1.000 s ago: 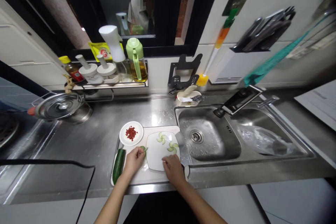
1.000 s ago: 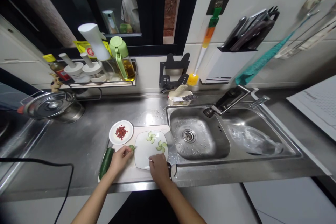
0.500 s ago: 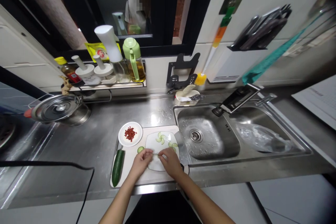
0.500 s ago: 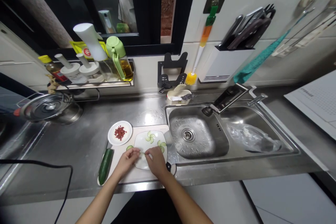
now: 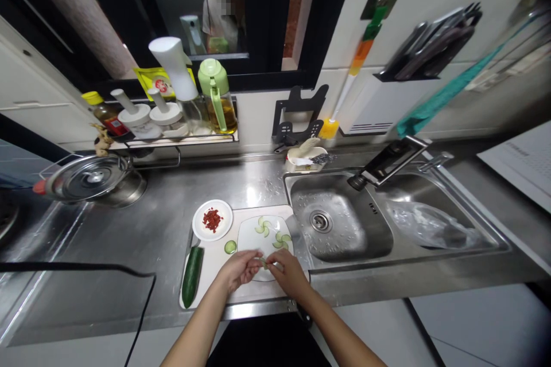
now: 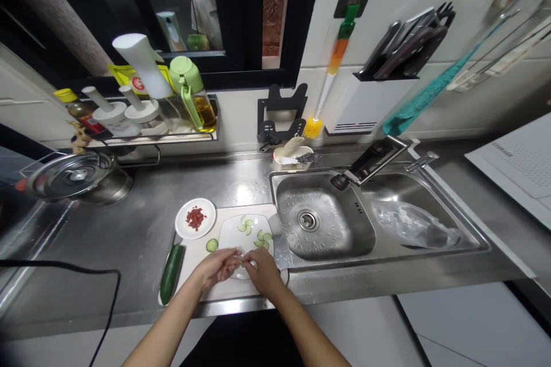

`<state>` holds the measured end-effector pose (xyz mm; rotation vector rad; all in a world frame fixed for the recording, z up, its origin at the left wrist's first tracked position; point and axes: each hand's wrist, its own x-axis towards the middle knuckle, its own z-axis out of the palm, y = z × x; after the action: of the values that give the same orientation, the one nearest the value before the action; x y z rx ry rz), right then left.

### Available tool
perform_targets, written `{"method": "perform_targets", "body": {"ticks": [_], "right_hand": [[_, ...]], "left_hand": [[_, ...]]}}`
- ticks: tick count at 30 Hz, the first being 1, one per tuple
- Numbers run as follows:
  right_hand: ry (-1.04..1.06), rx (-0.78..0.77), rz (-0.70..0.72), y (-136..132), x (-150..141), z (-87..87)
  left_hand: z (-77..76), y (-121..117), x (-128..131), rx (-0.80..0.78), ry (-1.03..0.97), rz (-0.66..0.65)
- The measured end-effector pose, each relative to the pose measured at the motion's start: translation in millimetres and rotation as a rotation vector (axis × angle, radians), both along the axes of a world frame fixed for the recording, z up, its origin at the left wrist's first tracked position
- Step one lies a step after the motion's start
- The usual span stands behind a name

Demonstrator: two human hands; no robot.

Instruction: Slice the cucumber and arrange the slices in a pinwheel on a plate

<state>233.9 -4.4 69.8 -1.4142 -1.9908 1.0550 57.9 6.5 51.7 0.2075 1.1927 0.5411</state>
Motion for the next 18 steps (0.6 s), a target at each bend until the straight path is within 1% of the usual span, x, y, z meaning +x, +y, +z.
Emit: {"method": "perform_targets", "body": {"ticks": [3,7,11,14,18], "right_hand": [[0.010,-0.008,0.025,-1.3,3.3,-0.1],[0.022,0.039,0.074,-0.1,8.3,2.3],[0.012,0.041,0.032,2.4,12.2,-0.8],[0.018,-0.036,-0.051,2.8,12.0,-7.3],[0.069,-0.240,-0.181,1.9,7.6,-18.1]], "left_hand": [[0.5,3.2,2.2,-0.009,0.026,-0.054],[-0.9,6.2,2.1,0.002,0.024,-0.114],[-1.0,8.0,-0.5,0.016,0.019,-0.111],[0.3,9.0,-0.7,0.034,0.040,-0.099],[0.6,9.9,2.0,0.058,0.134,-0.106]]}}
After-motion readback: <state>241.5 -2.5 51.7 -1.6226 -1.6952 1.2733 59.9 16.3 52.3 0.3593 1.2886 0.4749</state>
